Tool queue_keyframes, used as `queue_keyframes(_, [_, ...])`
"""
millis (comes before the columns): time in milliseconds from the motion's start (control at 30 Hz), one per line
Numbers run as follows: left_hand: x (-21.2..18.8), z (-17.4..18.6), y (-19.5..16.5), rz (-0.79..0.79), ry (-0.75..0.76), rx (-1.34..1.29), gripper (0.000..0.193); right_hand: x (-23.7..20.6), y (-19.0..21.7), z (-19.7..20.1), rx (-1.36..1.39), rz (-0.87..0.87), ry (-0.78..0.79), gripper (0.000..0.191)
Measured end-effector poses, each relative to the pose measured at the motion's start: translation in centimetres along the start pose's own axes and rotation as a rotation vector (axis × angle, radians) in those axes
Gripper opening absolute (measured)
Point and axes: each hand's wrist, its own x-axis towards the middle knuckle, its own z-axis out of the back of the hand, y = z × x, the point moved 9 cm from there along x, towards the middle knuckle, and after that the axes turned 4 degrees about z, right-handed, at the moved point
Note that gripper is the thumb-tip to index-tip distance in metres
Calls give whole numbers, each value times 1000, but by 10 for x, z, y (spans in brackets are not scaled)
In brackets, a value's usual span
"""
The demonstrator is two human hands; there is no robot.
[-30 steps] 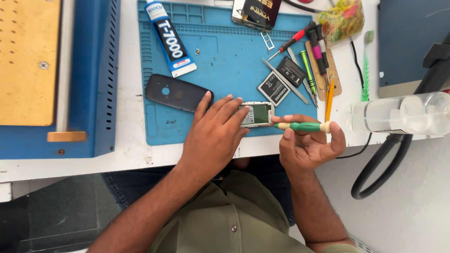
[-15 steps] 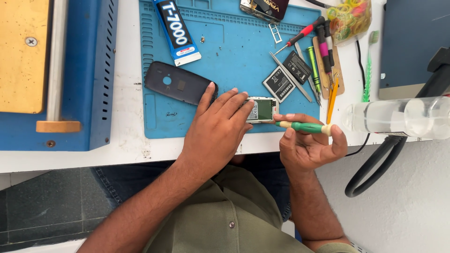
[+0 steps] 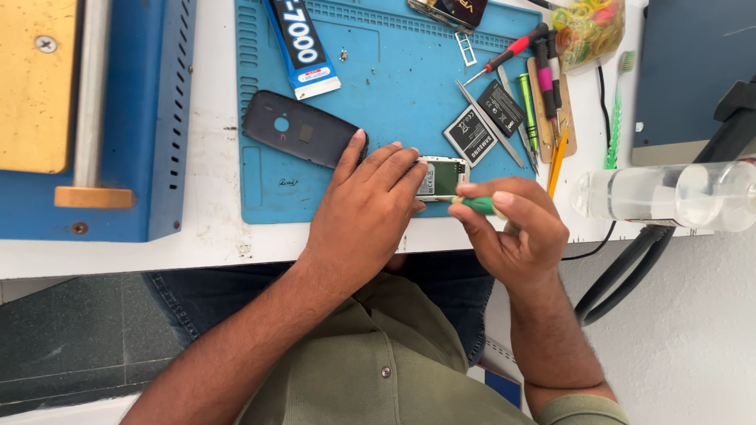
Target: The person disassembles a white mobile phone, removes the battery, and uses a screwdriver to unscrew and remove several screws from the phone's internal frame. The person then reassembles the phone by inserting the battery and snapping the back cover into place.
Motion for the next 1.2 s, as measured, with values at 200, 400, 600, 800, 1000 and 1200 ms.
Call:
queue_keyframes(200, [-1, 2, 0, -7, -10, -10, 42, -5, 13, 3, -166, -5, -109, 58])
queue_keyframes(400, [-1, 2, -1, -11, -13, -17, 41, -8, 12, 7, -96, -71, -119, 46])
queue_keyframes(600, [0, 3, -2, 2, -16, -32, 42, -9, 12, 5, 118, -83, -79, 42])
queue_keyframes(800, [0, 1, -3, 18, -6, -63, 43, -11, 10, 17, -169, -67, -183, 51])
queue_keyframes(1000, [0, 3, -3, 9, -11, -66, 41, -10, 4, 7, 113, -137, -157, 48])
queue_keyframes(1200, [1, 2, -3, 16, -11, -62, 41, -16, 1, 11, 30, -158, -145, 49])
